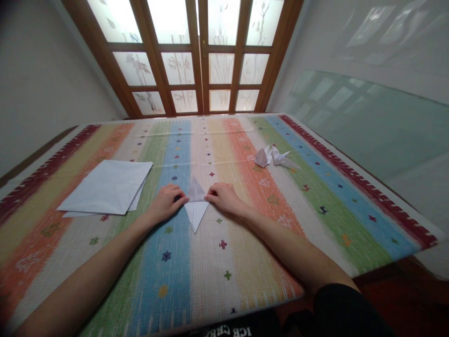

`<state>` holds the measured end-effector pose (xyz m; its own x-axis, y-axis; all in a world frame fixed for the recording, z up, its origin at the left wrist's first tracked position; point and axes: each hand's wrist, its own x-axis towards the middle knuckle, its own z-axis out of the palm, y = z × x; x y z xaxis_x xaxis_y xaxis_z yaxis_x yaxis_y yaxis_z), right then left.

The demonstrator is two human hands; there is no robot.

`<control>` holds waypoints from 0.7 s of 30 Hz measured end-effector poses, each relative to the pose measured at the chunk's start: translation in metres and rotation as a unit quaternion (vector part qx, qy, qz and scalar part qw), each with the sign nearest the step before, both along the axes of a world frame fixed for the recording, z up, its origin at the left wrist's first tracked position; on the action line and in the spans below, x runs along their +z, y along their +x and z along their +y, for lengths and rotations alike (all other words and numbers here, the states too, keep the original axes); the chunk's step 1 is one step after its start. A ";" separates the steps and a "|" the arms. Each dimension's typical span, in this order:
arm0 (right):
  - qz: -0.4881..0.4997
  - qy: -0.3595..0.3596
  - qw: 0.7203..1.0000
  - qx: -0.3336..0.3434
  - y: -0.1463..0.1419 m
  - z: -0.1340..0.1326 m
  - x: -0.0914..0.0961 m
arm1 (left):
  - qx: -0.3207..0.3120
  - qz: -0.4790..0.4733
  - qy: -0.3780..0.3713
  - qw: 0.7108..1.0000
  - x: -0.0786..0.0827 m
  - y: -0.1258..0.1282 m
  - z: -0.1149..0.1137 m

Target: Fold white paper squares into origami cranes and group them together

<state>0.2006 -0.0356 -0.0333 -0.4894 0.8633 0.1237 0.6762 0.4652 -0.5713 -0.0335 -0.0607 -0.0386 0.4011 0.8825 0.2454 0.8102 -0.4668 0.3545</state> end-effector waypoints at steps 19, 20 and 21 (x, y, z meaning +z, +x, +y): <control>-0.118 0.096 0.984 -0.093 -0.015 -0.013 -0.009 | 0.084 0.084 0.043 0.992 -0.007 0.015 -0.006; -0.119 0.097 0.984 -0.095 -0.016 -0.014 -0.009 | 0.088 0.088 0.042 0.991 -0.007 0.016 -0.006; -0.119 0.100 0.983 -0.096 -0.016 -0.014 -0.009 | 0.092 0.092 0.038 0.991 -0.006 0.017 -0.006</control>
<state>0.1848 -0.0501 -0.0421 -0.3559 0.9123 0.2025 0.8654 0.4036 -0.2970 -0.0164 -0.0672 -0.0447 0.2791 0.9266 0.2521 0.9319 -0.3246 0.1616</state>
